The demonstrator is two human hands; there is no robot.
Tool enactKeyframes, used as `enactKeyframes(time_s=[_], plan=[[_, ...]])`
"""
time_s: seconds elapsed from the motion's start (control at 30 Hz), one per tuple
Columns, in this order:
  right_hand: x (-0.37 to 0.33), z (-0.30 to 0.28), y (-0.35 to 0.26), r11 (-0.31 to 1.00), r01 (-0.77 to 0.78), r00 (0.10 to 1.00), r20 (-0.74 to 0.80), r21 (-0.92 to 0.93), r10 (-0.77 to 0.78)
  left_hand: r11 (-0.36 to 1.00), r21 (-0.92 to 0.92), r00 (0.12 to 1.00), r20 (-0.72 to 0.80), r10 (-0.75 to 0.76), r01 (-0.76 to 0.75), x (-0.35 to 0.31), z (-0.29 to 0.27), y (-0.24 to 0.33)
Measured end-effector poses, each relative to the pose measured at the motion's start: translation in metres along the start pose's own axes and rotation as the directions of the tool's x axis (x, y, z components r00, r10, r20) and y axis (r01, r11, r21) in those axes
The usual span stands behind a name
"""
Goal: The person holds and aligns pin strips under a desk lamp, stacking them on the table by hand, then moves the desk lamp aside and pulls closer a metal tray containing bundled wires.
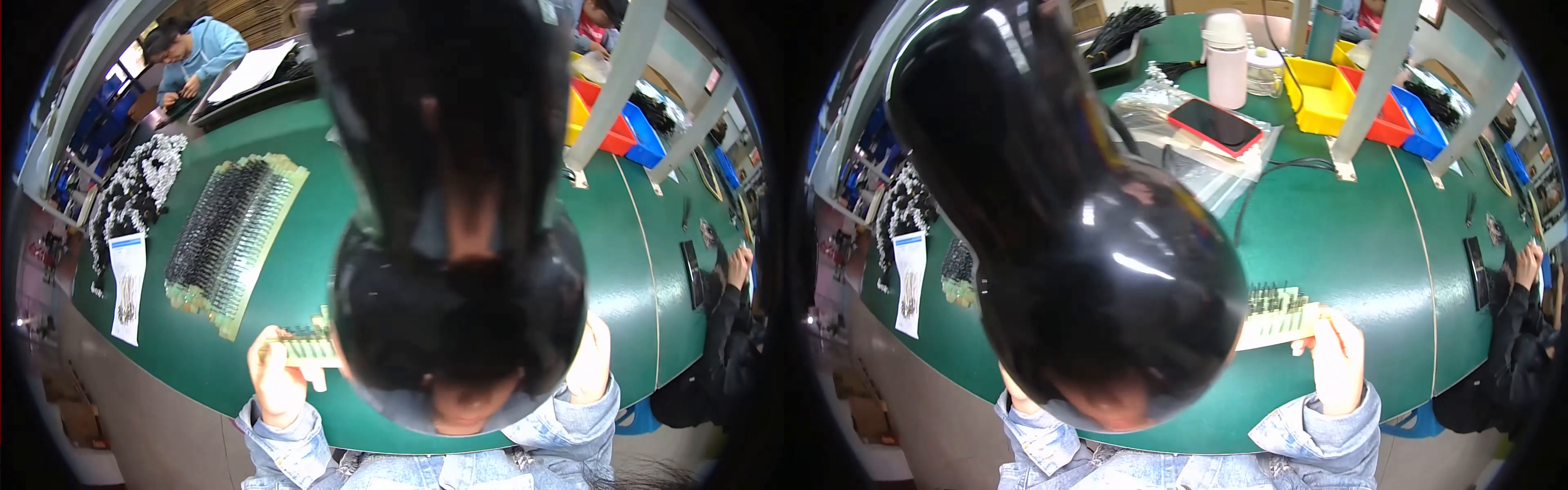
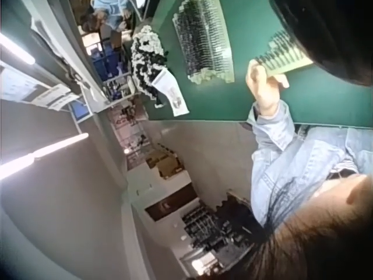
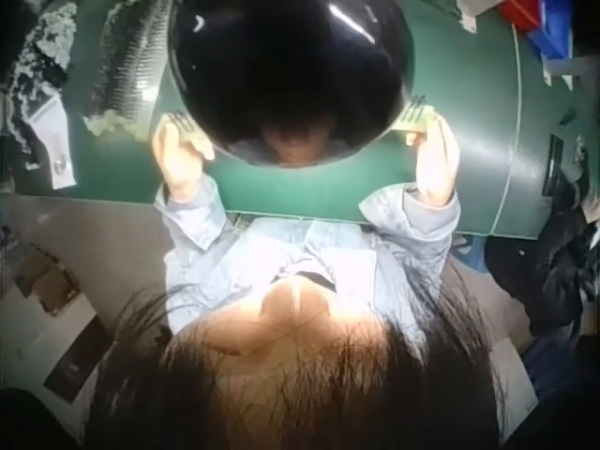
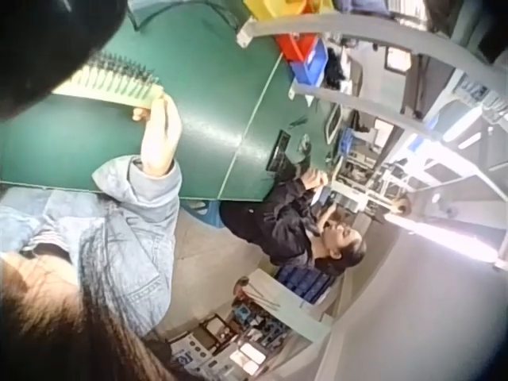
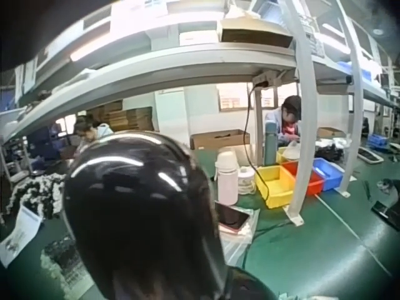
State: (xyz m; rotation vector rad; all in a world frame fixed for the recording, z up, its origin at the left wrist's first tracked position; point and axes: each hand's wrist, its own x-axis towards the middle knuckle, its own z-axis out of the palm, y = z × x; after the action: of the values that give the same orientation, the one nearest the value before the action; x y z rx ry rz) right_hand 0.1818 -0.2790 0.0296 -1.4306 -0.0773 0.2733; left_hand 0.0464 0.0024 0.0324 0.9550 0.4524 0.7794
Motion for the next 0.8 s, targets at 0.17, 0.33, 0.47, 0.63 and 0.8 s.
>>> enactKeyframes(time_s=[0.17,0.33,0.47,0.63,0.8], plan=[[0.006,-0.026,0.004,0.988,-0.042,0.999,-0.017,0.148,0.045,0.988,0.116,0.971,0.206,-0.122,0.099,0.003,0.013,0.002],[0.021,0.002,0.001,0.982,-0.061,0.997,0.048,0.176,0.054,0.938,0.334,0.912,0.347,-0.217,0.096,0.005,0.007,0.002],[0.029,-0.027,0.0,0.977,-0.072,0.995,0.082,0.201,0.057,0.943,0.318,0.887,0.401,-0.23,0.1,0.006,0.007,0.006],[0.031,-0.032,-0.002,0.967,-0.09,0.992,0.108,0.239,0.066,0.981,0.147,0.914,0.366,-0.175,0.129,0.006,0.012,0.003],[0.034,-0.023,-0.002,0.953,-0.108,0.988,0.136,0.284,0.072,0.987,0.118,0.893,0.424,-0.152,0.112,0.008,0.006,0.003]])
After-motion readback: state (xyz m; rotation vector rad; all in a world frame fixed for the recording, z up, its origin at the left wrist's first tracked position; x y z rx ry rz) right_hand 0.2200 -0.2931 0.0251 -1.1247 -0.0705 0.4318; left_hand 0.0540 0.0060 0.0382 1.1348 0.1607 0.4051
